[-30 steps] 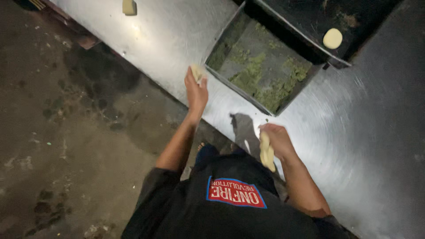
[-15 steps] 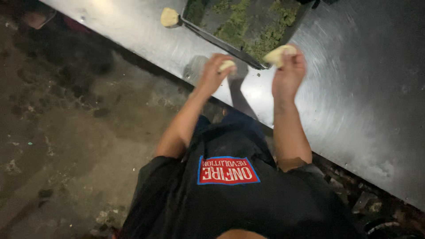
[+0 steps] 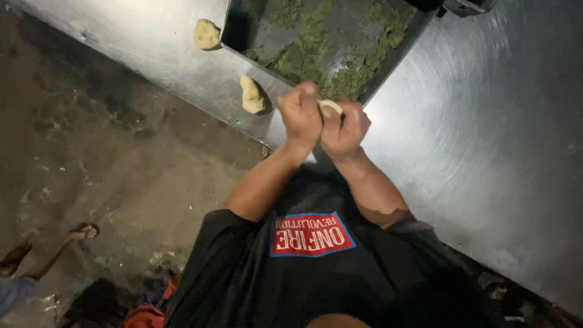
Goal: The person prepares dough buns by flattening pieces of dough, adding a green filling from a tray, and folding the dough over the filling to create rounded shapes.
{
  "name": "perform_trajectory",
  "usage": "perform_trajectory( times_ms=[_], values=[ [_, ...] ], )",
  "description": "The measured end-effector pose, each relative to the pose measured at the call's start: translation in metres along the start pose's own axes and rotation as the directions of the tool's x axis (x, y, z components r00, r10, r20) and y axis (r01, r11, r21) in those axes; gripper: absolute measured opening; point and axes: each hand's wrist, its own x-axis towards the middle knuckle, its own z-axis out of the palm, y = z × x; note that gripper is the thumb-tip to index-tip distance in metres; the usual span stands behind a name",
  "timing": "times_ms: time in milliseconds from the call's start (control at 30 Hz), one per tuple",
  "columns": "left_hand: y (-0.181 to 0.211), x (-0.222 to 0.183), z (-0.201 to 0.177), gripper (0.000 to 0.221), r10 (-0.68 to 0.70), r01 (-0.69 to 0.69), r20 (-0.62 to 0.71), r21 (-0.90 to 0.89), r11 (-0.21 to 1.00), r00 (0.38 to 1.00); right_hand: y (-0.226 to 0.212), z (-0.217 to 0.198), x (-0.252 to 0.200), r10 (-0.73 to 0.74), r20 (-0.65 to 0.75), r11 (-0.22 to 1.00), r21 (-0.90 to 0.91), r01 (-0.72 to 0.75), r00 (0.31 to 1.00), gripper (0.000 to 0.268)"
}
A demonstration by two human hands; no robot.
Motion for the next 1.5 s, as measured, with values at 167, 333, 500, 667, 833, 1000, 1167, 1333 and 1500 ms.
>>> perform_trajectory(
  times_ms=[167,333,500,667,833,1000,1167,1333,1500],
  values=[
    [-0.016,0.024,-0.009,0.069,-0.435,0.456,0.156,-0.456,0.764,0.887,0.004,-0.024,0.069,0.302,0.621,0.915,0.025,-0.404,0.723,0.018],
    [0.006,0.023,-0.032,0.066,-0.680,0.780,0.438,-0.530,0.333,0.588,-0.010,-0.025,0.067,0.038,0.604,0.922,-0.327,0.205,0.796,0.025],
    [-0.041,0.004,-0.069,0.053,-0.538,0.597,0.270,-0.468,0.651,0.798,0.001,-0.001,-0.010,-0.127,0.820,0.948,-0.065,0.310,0.558,0.052],
    [-0.068,-0.036,-0.155,0.046,-0.587,0.626,0.226,-0.368,0.688,0.778,0.101,-0.006,-0.002,-0.057,0.667,0.959,-0.171,0.228,0.743,0.043],
    [-0.069,-0.074,-0.201,0.045,-0.628,0.655,0.208,-0.367,0.661,0.750,0.178,0.024,0.063,-0.145,0.780,0.682,-0.366,0.633,0.608,0.054],
    [-0.080,-0.100,-0.216,0.044,-0.719,0.712,0.101,-0.286,0.641,0.688,0.222,0.065,0.080,-0.128,0.874,0.605,-0.306,0.735,0.469,0.044],
    [-0.083,-0.105,-0.212,0.042,-0.677,0.668,0.117,-0.346,0.659,0.727,0.231,0.066,0.066,-0.045,0.849,0.635,-0.383,0.671,0.527,0.031],
    [-0.074,-0.078,-0.177,0.043,-0.686,0.681,0.086,-0.259,0.685,0.723,0.227,0.054,0.082,0.068,0.792,0.844,-0.370,0.389,0.607,0.027],
    [-0.036,-0.020,-0.113,0.051,-0.579,0.619,0.224,-0.361,0.698,0.784,0.228,0.030,0.117,0.614,0.637,0.581,0.035,-0.813,0.466,0.026]
  ],
)
